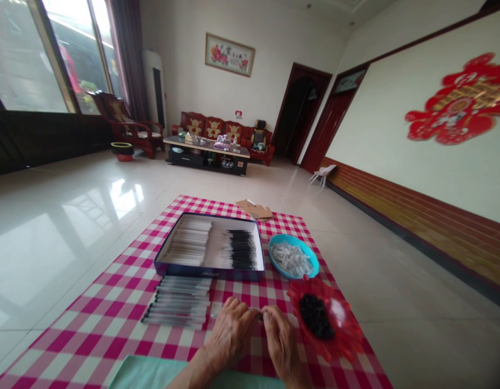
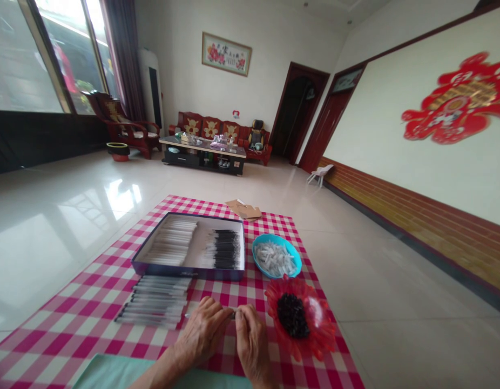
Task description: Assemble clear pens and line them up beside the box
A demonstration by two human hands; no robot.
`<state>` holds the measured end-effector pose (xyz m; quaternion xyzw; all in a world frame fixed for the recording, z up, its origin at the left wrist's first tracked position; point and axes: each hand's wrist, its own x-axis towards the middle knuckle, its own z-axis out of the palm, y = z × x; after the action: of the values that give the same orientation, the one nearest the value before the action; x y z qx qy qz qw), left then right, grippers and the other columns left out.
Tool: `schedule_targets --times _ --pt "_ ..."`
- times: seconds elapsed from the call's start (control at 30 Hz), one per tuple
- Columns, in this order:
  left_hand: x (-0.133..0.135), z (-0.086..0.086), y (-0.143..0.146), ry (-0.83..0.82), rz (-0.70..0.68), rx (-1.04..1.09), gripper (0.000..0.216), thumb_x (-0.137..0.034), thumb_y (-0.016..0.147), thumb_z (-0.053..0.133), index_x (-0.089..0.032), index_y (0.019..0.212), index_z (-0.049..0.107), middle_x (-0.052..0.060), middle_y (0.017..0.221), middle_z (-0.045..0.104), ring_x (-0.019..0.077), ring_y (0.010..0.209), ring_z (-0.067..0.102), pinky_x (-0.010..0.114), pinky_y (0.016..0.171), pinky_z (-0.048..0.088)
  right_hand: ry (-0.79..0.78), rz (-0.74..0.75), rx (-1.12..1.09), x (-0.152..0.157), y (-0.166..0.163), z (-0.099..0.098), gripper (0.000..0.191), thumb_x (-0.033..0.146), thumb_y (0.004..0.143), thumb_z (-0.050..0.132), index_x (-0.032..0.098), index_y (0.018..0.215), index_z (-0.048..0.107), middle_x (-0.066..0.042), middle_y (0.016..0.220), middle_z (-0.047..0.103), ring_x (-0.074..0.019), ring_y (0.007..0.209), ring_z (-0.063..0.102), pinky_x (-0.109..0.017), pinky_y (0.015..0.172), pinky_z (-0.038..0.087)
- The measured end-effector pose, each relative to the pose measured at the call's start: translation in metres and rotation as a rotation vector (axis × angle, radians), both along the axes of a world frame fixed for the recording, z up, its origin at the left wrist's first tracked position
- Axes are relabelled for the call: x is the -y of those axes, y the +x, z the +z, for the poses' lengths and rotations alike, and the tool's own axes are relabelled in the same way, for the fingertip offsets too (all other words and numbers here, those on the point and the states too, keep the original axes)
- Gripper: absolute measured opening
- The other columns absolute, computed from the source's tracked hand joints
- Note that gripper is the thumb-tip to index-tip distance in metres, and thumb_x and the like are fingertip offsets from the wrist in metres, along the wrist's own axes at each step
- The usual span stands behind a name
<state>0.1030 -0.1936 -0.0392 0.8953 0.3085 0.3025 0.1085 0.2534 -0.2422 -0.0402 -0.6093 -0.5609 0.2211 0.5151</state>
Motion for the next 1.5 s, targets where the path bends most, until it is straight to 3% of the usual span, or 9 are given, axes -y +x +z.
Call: schedule_targets --times 0.1,0.37,0.5,0.7,0.87,1.07,1.2,1.3,1.5 --pt "-0.001 -0.001 0.0 0.009 0.004 -0.001 0.021 -0.017 0.091 0.04 -0.022 0.101 0.057 0.003 0.077 0.056 0.0199 0.074 0.05 0.034 0.075 0.037 0.013 0.06 0.074 0.001 0.001 0.0 0.018 0.036 0.089 0.047 0.027 0.08 0.06 -0.001 0.076 0.063 -0.0214 0.073 0.061 -0.028 0.068 0.048" --pt "-0.001 0.0 0.002 -0.013 0.01 -0.051 0.017 -0.017 0.089 0.041 -0.019 0.084 0.058 0.003 0.073 0.055 0.0192 0.071 0.047 0.032 0.069 0.033 0.043 0.01 0.163 -0.007 0.004 -0.021 0.033 0.039 0.09 0.044 0.022 0.063 0.053 -0.001 0.057 0.056 -0.0171 0.052 0.053 -0.026 0.052 0.041" --pt "-0.001 0.0 0.002 0.004 -0.001 -0.034 0.019 -0.017 0.09 0.04 -0.019 0.085 0.058 0.003 0.073 0.055 0.0185 0.071 0.047 0.032 0.072 0.034 0.034 -0.002 0.151 -0.007 0.003 -0.023 0.03 0.036 0.091 0.042 0.021 0.069 0.057 -0.002 0.063 0.061 -0.0177 0.056 0.057 -0.026 0.056 0.042" --pt "-0.001 -0.003 0.001 -0.002 -0.017 -0.017 0.018 -0.013 0.089 0.041 -0.019 0.084 0.057 0.002 0.076 0.057 0.0186 0.071 0.047 0.034 0.073 0.034 0.029 0.005 0.186 -0.006 0.0 -0.02 0.03 0.033 0.091 0.044 0.022 0.064 0.052 0.0 0.061 0.056 -0.0157 0.056 0.053 -0.025 0.056 0.037" --pt "-0.004 0.002 0.003 0.065 -0.023 0.009 0.019 -0.016 0.09 0.044 -0.019 0.079 0.059 0.002 0.07 0.057 0.0181 0.068 0.047 0.034 0.071 0.036 -0.024 -0.062 0.109 -0.007 -0.005 -0.017 0.037 0.041 0.091 0.043 0.02 0.062 0.053 0.001 0.056 0.054 -0.0139 0.052 0.047 -0.025 0.051 0.034" --pt "-0.001 0.003 0.003 0.13 0.041 0.273 0.015 -0.018 0.091 0.047 -0.019 0.09 0.062 0.006 0.09 0.063 0.0193 0.083 0.055 0.033 0.076 0.041 -0.134 -0.198 -0.139 -0.007 -0.007 -0.009 0.049 0.059 0.085 0.043 0.02 0.06 0.056 -0.001 0.052 0.056 -0.0146 0.051 0.049 -0.026 0.052 0.038" --pt "-0.001 -0.013 0.002 -0.09 0.105 0.439 0.019 -0.026 0.092 0.048 -0.019 0.081 0.062 0.003 0.072 0.062 0.0155 0.066 0.058 0.026 0.064 0.045 -0.195 -0.232 -0.447 -0.005 -0.01 -0.009 0.052 0.067 0.081 0.044 0.02 0.064 0.059 -0.004 0.061 0.063 -0.0184 0.059 0.058 -0.028 0.059 0.046" --pt "-0.006 -0.02 0.002 -0.346 0.188 0.581 0.025 -0.035 0.091 0.049 -0.018 0.103 0.063 0.004 0.081 0.068 0.0163 0.069 0.063 0.024 0.063 0.049 -0.223 -0.226 -0.571 -0.002 -0.018 -0.013 0.05 0.068 0.076 0.049 0.02 0.071 0.062 -0.005 0.069 0.065 -0.0195 0.065 0.06 -0.028 0.059 0.047" --pt "-0.013 -0.013 0.003 -0.731 0.175 0.966 0.044 -0.045 0.081 0.061 -0.017 0.115 0.06 0.006 0.089 0.07 0.0196 0.079 0.065 0.027 0.071 0.052 -0.313 0.109 -0.412 0.0 -0.033 -0.005 0.051 0.059 0.087 0.04 0.018 0.061 0.056 0.0 0.055 0.055 -0.0128 0.052 0.049 -0.024 0.051 0.036"
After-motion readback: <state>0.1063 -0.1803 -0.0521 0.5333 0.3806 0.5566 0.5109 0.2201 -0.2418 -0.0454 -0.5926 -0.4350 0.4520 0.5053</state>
